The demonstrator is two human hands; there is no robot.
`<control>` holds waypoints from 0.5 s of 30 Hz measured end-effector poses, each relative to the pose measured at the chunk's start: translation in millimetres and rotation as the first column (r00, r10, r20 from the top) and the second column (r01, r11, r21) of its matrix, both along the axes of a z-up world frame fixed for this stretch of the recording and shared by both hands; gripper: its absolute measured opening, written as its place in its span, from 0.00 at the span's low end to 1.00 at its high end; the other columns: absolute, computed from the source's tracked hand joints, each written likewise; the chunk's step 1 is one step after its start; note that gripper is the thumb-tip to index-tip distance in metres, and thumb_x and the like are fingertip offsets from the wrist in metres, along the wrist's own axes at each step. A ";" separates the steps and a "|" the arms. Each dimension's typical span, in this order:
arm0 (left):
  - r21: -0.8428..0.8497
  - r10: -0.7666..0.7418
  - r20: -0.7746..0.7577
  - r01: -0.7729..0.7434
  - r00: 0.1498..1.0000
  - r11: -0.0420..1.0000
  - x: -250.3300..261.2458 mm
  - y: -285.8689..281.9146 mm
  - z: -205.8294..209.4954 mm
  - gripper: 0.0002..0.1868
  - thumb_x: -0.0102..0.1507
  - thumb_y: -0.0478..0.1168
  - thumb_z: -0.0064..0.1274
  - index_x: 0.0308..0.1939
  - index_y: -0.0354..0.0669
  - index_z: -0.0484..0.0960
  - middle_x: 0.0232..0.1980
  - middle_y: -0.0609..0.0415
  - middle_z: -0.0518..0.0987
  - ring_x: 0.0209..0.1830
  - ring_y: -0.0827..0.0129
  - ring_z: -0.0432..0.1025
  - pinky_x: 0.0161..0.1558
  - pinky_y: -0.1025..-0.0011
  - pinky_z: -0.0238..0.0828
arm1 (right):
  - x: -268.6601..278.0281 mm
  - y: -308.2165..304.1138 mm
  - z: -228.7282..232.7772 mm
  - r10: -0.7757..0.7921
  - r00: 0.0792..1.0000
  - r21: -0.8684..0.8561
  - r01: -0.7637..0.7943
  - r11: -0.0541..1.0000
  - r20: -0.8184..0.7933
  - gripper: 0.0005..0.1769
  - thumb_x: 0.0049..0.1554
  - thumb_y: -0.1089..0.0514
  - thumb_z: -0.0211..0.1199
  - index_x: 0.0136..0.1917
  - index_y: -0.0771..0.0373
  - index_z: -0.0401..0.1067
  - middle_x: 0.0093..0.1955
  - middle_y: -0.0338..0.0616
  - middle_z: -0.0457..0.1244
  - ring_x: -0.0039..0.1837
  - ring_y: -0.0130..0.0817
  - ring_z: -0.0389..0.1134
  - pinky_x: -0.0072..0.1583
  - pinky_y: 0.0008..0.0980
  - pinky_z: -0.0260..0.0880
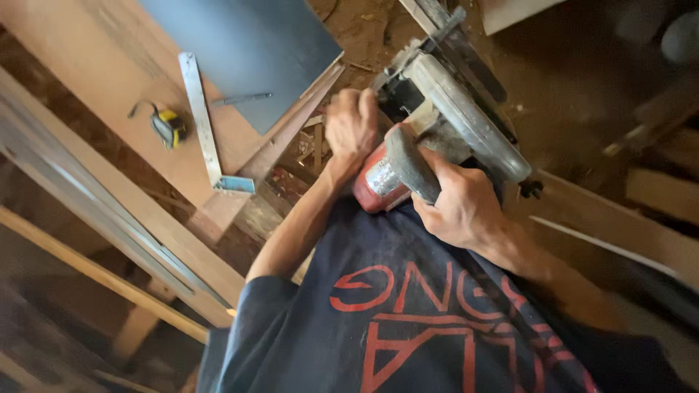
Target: The person uses a circular saw to cut a long dark board into narrow strips. They measure and mark the board with a square and pencil, then make multiple straight cuts along marked lines. Cut strips are removed and stacked on the workbench.
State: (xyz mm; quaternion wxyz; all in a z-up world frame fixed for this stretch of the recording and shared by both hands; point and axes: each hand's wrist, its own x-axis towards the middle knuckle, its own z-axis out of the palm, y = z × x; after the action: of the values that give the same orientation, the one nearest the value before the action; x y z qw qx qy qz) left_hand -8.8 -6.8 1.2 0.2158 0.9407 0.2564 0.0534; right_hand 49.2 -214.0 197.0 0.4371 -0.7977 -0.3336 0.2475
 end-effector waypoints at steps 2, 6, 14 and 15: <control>0.356 -0.281 0.338 0.154 0.898 0.922 -9.9 18.4 -4.2 0.19 0.80 0.43 0.26 0.43 0.40 0.71 0.45 0.42 0.81 0.38 0.45 0.77 0.38 0.52 0.75 | 0.9 6.3 -1.5 -0.021 0.999 -0.035 0.020 0.999 -0.048 0.25 0.55 0.63 0.62 0.67 0.66 0.68 0.41 0.63 0.68 0.46 0.59 0.73 0.45 0.50 0.72; -0.287 -0.242 0.293 0.326 0.925 0.901 -15.6 41.6 -30.1 0.08 0.73 0.35 0.41 0.48 0.35 0.75 0.40 0.38 0.79 0.31 0.49 0.76 0.31 0.56 0.72 | 3.2 20.8 -4.9 -0.033 0.997 -0.045 0.030 0.999 -0.075 0.25 0.54 0.62 0.62 0.65 0.66 0.68 0.39 0.62 0.68 0.43 0.59 0.73 0.44 0.51 0.72; -0.091 -0.368 0.297 0.410 0.881 0.908 -28.5 67.4 -59.6 0.10 0.71 0.39 0.50 0.38 0.37 0.70 0.35 0.40 0.76 0.32 0.46 0.73 0.33 0.56 0.69 | 4.7 47.8 -17.4 -0.028 0.993 -0.082 0.019 0.996 -0.115 0.32 0.48 0.62 0.64 0.66 0.72 0.66 0.50 0.63 0.69 0.46 0.60 0.72 0.48 0.50 0.73; -0.146 -0.344 0.297 0.398 0.891 0.906 -30.1 70.2 -61.3 0.10 0.71 0.39 0.48 0.39 0.37 0.71 0.35 0.40 0.76 0.32 0.48 0.73 0.33 0.57 0.70 | 4.1 50.8 -19.4 -0.022 0.991 -0.110 0.008 0.994 -0.133 0.34 0.47 0.62 0.65 0.66 0.73 0.65 0.51 0.64 0.69 0.46 0.60 0.72 0.48 0.50 0.73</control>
State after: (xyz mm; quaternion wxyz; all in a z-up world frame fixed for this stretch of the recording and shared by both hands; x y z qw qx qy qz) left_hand -38.9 63.4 -60.1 0.3492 0.9296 0.0442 0.1095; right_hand 53.4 -163.3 177.6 0.4163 -0.8044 -0.2833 0.3153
